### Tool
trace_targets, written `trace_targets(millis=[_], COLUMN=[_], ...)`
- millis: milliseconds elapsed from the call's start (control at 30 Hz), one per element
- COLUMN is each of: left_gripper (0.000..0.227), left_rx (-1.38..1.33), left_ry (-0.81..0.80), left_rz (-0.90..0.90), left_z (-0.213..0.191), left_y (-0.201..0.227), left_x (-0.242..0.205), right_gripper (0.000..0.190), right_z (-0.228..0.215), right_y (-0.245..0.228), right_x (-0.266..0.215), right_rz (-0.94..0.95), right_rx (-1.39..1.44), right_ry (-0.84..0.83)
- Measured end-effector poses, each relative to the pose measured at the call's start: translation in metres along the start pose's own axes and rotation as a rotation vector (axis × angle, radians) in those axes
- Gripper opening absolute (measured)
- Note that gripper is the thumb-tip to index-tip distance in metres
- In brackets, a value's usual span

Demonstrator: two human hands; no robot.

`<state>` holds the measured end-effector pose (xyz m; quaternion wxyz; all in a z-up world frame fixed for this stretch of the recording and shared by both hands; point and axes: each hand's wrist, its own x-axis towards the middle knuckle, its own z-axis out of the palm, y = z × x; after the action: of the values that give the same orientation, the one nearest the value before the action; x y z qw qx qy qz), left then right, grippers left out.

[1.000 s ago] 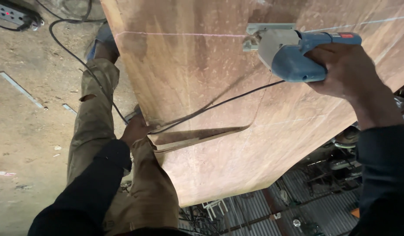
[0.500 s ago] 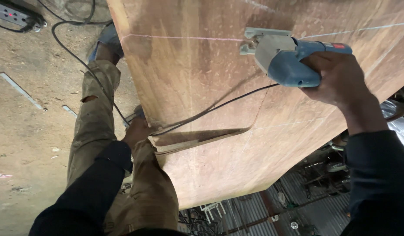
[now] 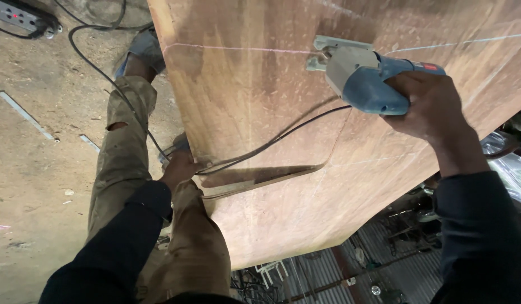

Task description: Cutting a curved shape out of a plywood board using a jigsaw.

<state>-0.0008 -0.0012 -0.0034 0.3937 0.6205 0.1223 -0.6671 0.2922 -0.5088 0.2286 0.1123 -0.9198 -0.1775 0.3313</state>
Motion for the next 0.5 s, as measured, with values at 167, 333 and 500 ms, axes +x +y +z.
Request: trace_targets(millis=[167,333,500], left_gripper=[0.041,0.043,0.037], left_rx=[-0.02,0.0,-0.178], left_ry=[0.033,-0.012,-0.022], left_rz=[0.067,0.021,0.029], left_z=[0.003,0.002,-0.007], left_y=[-0.01,-0.003,0.017], left_x=[0.007,0.001,-0.008], right_gripper=[0.031,0.028,0.034], right_z=[-0.001,0.0,-0.001], right_y=[-0.005,-0.009,-0.012], right_x=[0.005,0.01,0.015], right_rz=[-0.029,-0.11,-0.081], right_rx=[-0.002,-0.054,-0.044], right_ry=[-0.006,0.002,-0.031])
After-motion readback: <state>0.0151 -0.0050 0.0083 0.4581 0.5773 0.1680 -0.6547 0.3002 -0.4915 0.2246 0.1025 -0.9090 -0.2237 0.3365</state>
